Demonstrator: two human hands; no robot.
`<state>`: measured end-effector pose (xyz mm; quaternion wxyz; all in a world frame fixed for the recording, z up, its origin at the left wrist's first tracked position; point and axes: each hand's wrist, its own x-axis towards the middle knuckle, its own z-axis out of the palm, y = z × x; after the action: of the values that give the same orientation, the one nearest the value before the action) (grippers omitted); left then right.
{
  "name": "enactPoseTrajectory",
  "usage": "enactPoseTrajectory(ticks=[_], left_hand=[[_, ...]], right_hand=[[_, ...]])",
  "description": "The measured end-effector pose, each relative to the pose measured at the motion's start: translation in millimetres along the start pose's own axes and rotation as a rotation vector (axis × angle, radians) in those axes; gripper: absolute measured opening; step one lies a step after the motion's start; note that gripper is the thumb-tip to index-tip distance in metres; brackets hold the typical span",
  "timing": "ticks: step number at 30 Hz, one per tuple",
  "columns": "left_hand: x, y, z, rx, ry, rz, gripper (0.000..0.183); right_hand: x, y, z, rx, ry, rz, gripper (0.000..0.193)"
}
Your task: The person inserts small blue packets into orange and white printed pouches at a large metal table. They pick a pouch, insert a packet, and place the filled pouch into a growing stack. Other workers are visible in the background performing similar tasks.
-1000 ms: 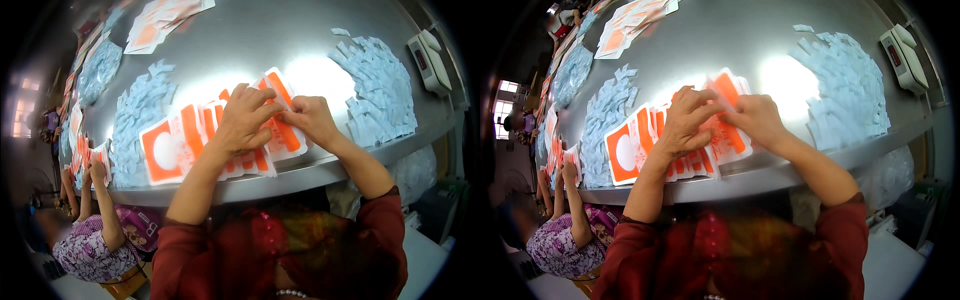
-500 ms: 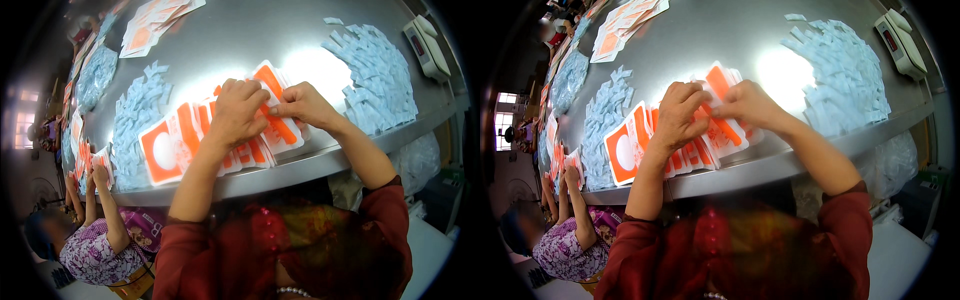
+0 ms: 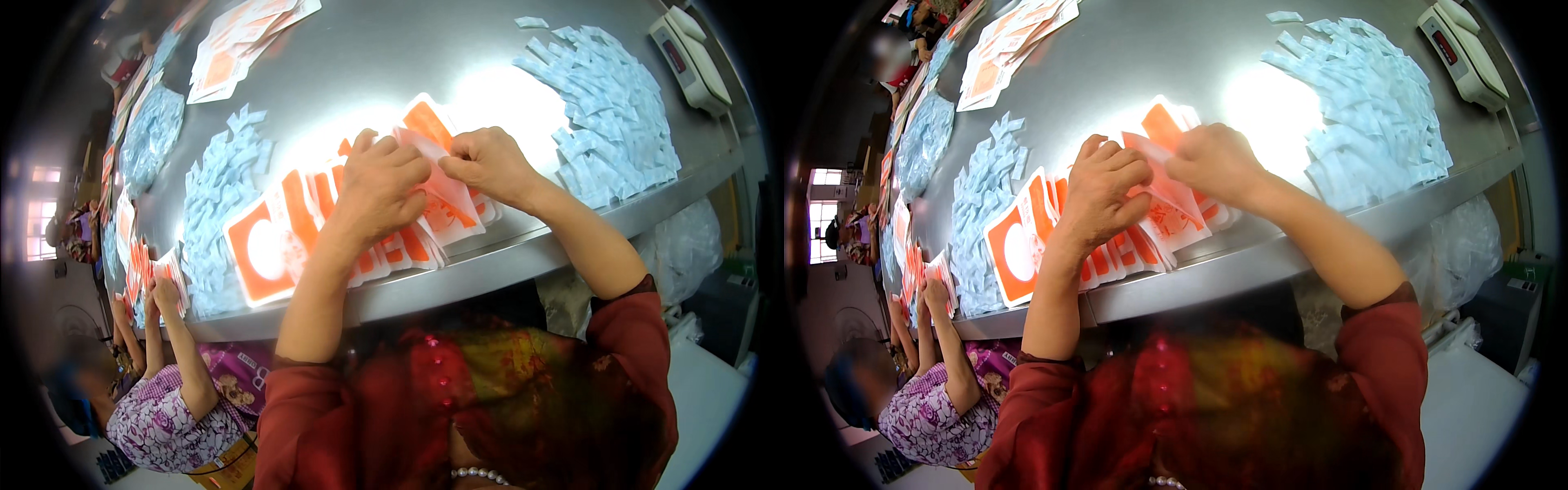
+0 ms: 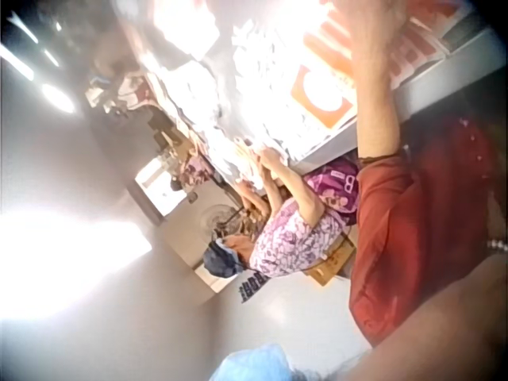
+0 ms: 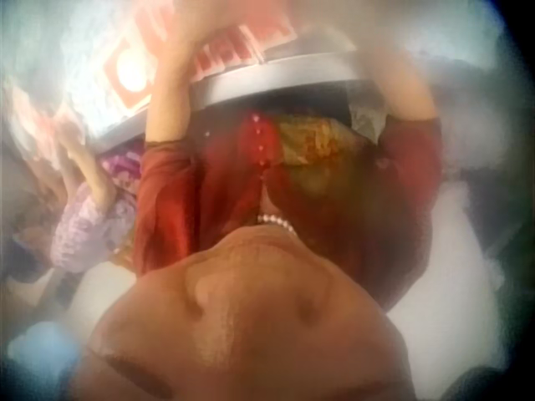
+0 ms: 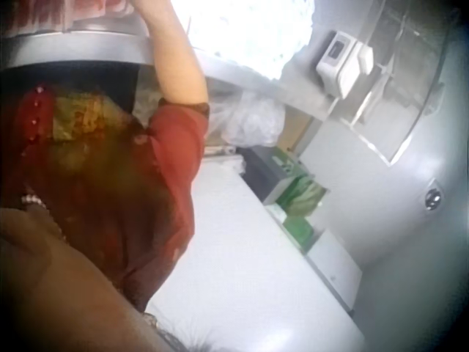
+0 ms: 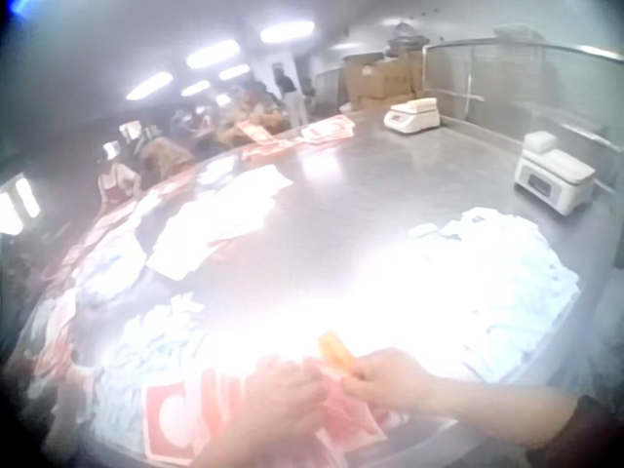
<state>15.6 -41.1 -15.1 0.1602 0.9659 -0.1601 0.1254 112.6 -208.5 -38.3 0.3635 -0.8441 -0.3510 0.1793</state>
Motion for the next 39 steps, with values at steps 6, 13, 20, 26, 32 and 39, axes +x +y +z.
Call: enactPoseTrajectory(ticks=[6, 13, 20, 26, 32, 39], left_hand=[[5.6, 9.1, 7.8, 0.017, 0.004, 0.028, 0.013], [4.9, 11.9, 8.0, 0.078, -0.017, -0.018, 0.01], [-8.0, -5.1, -15.7, -0.097, -0.03, 0.08, 0.016], [-8.2, -2.8, -14.9, -0.175, 0.038, 0.068, 0.029], [-13.9, -3.0, -14.1, -0.175, 0.13, 0.053, 0.036], [-15.3, -5.7, -19.1, -0.138, 0.075, 0.043, 0.037]], right_hand=[[-5.5, -2.6, 1.8, -0.253, -0.062, -0.085, 0.026], [-2.7, -2.4, 7.8, -0.287, 0.006, -0.024, 0.024], [2.2, 0.4, -2.0, -0.216, 0.123, 0.049, 0.019], [-4.3, 1.1, -21.0, 0.213, -0.082, 0.134, 0.027], [-25.7, 47.6, -90.6, -0.515, 0.256, 0.279, 0.031], [-26.9, 100.2, -69.3, -0.824, 0.146, 0.315, 0.017]])
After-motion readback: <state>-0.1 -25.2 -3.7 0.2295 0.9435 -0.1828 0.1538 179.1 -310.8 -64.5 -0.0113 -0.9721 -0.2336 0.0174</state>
